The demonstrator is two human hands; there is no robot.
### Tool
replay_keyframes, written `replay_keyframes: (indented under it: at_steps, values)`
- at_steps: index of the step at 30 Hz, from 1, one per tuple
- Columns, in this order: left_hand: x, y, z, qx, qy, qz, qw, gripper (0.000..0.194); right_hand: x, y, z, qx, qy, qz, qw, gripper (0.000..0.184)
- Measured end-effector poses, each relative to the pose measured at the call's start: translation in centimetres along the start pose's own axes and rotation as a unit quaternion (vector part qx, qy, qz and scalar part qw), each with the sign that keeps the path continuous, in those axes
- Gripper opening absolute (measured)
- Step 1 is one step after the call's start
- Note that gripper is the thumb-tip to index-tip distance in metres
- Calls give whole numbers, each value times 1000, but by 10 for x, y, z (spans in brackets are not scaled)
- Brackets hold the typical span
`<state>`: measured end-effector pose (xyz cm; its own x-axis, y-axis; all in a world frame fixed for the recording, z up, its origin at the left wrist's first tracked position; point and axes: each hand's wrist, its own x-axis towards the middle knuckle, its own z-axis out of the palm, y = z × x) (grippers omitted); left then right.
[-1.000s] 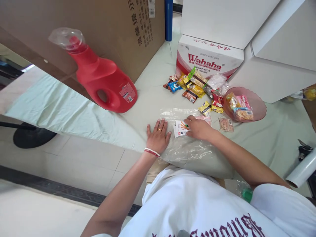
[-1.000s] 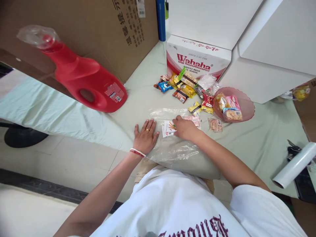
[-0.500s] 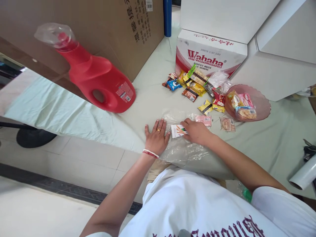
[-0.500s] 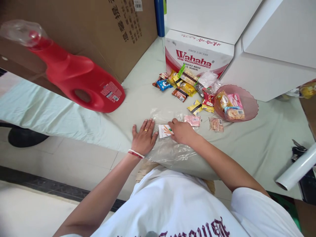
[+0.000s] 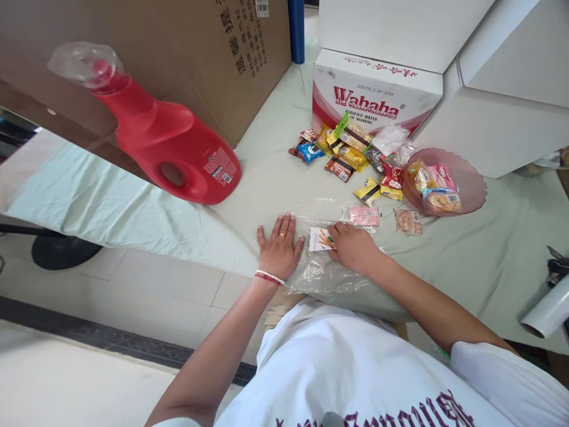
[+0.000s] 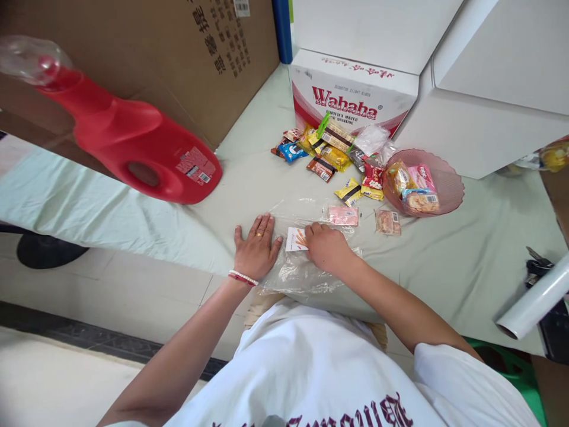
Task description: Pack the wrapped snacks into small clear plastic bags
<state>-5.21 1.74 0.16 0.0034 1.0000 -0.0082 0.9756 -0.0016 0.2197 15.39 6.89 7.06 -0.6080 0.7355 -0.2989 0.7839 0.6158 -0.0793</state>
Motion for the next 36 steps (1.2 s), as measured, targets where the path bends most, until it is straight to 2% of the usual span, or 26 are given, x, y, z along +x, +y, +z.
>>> replay_keyframes:
  at_steps: [2,5,7,9,11,13,15,17,20,22,25,28,30,31,33,35,36]
  values:
    - [-3,-1,-3,-3,17,-21,1000,65,0,4,-1,17,-13,0,1000,46]
    - [-11,-7,-9,6,77,-37,996,62,-9,14,-2,76,-10,-4,997,63]
    - [-18,-17,-13,1,85,31,996,53,-27,23,0,134,25,-25,990,68]
    - [-23,-30,-16,-33,33,166,985,48,-53,30,9,184,74,-73,978,67]
    - [-26,-44,-20,-90,-33,284,954,52,-81,34,27,206,106,-125,965,66]
    - [-26,-57,-24,-142,-78,344,925,57,-103,36,51,210,125,-148,958,56]
    - [-26,-66,-30,-167,-110,360,911,61,-115,37,71,232,153,-142,950,31]
    - [-25,-71,-35,-158,-142,362,908,60,-116,39,79,282,182,-131,933,20]
    - [-21,-69,-37,-124,-156,344,917,57,-103,45,64,373,186,-101,903,18]
    - [-17,-64,-34,-120,-136,323,929,52,-90,52,46,417,164,-60,892,16]
    - [-9,-53,-26,-149,-79,259,951,32,-71,65,24,459,119,-3,880,22]
    - [0,-43,-21,-207,-34,156,965,41,-52,78,17,506,82,48,858,30]
    - [4,-40,-22,-250,-24,104,962,45,-41,84,19,535,56,90,838,32]
    - [5,-40,-23,-266,-25,101,958,46,-36,86,20,546,43,110,829,32]
    - [4,-41,-25,-275,-40,140,950,50,-27,89,23,553,24,141,821,31]
    - [3,-42,-26,-256,-55,182,948,63,-20,90,27,540,18,159,826,31]
    - [3,-41,-26,-246,-54,181,951,63,-18,91,28,528,18,164,833,31]
